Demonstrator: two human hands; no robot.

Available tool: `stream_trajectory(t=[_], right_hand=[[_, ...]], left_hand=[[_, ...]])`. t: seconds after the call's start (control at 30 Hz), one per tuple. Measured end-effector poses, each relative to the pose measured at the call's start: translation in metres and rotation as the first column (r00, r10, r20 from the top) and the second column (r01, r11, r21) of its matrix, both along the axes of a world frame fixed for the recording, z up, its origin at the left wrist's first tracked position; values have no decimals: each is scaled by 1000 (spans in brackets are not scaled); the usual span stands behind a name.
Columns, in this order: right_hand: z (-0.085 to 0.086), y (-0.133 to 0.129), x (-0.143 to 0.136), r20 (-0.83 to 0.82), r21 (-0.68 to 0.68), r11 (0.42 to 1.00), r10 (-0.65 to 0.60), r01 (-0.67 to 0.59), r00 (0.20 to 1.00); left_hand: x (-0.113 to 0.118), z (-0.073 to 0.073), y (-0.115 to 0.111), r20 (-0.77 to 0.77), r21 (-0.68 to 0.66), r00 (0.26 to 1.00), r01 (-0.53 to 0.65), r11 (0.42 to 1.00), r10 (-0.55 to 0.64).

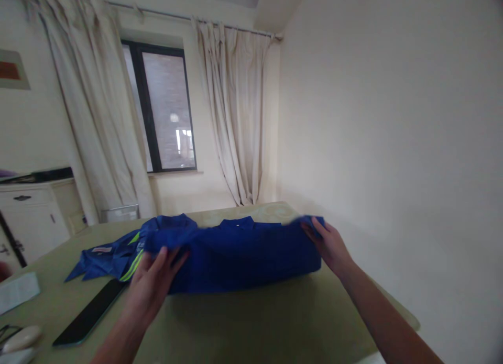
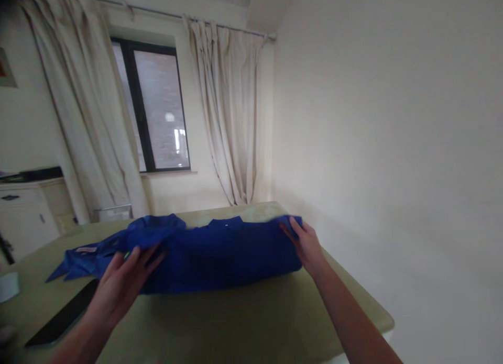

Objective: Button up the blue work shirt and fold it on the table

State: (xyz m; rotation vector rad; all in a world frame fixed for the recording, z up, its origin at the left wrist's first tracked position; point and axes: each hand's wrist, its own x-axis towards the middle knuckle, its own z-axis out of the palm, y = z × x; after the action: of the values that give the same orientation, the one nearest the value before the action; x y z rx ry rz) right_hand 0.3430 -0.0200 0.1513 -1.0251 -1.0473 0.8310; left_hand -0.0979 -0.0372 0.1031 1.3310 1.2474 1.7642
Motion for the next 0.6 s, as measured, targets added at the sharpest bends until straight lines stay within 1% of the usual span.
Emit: stream_trajectory(t=[0.03,0.07,0.1,0.13,0.17,0.2,0.23,0.27,0.3,0.33,0.37,0.4,0.43,0.47,0.5,0.53,0.6], right_hand=[[15,30,-12,57,70,997,-38,33,998],[23,54,-22,154,100,992,-95,80,983],[24,73,-29,238,116,982,-173,149,956],[16,85,-32,299,136,973,-220,187,929],[1,91,-32,379,165,963,-262,214,888],[-20,91,-30,504,214,952,-299,218,810],[-46,86,-25,637,254,947,-318,198,702],[-74,78,-19,750,236,957,-290,169,594],[-103,69,-11,835,164,972,-229,171,500],[-129,60,-4,892,72,977,-153,202,425],[-152,51,3,927,-9,972,-79,233,367],[-169,44,9,948,-75,970,-1,229,317],[-181,39,13,956,-118,963,44,244,289],[-187,35,15,962,-138,961,71,242,265],[-188,33,16,966,-148,960,89,238,241],[-185,31,15,971,-149,960,97,237,217],[-170,25,12,982,-141,961,106,237,154]], left_hand=[[11,19,29,29,66,997,64,996,-66],[20,33,56,20,115,998,53,992,-56],[26,41,77,-20,144,1000,21,989,-18],[29,40,93,-102,147,995,8,989,7],[28,30,104,-223,128,975,4,992,25],[23,13,108,-365,95,930,0,996,35],[16,-11,107,-526,48,850,-5,999,30],[7,-38,102,-665,-6,746,-39,999,25],[-3,-67,95,-767,-61,641,-94,994,14],[-12,-95,86,-838,-106,546,-155,982,-5],[-20,-119,78,-882,-128,470,-213,969,-14],[-27,-139,70,-912,-132,410,-242,961,-22],[-31,-152,64,-928,-137,373,-268,953,-29],[-34,-160,59,-935,-138,353,-291,947,-28],[-36,-163,55,-940,-137,340,-304,943,-27],[-37,-162,52,-943,-136,333,-310,941,-27],[-39,-153,44,-947,-141,319,-295,945,-42]])
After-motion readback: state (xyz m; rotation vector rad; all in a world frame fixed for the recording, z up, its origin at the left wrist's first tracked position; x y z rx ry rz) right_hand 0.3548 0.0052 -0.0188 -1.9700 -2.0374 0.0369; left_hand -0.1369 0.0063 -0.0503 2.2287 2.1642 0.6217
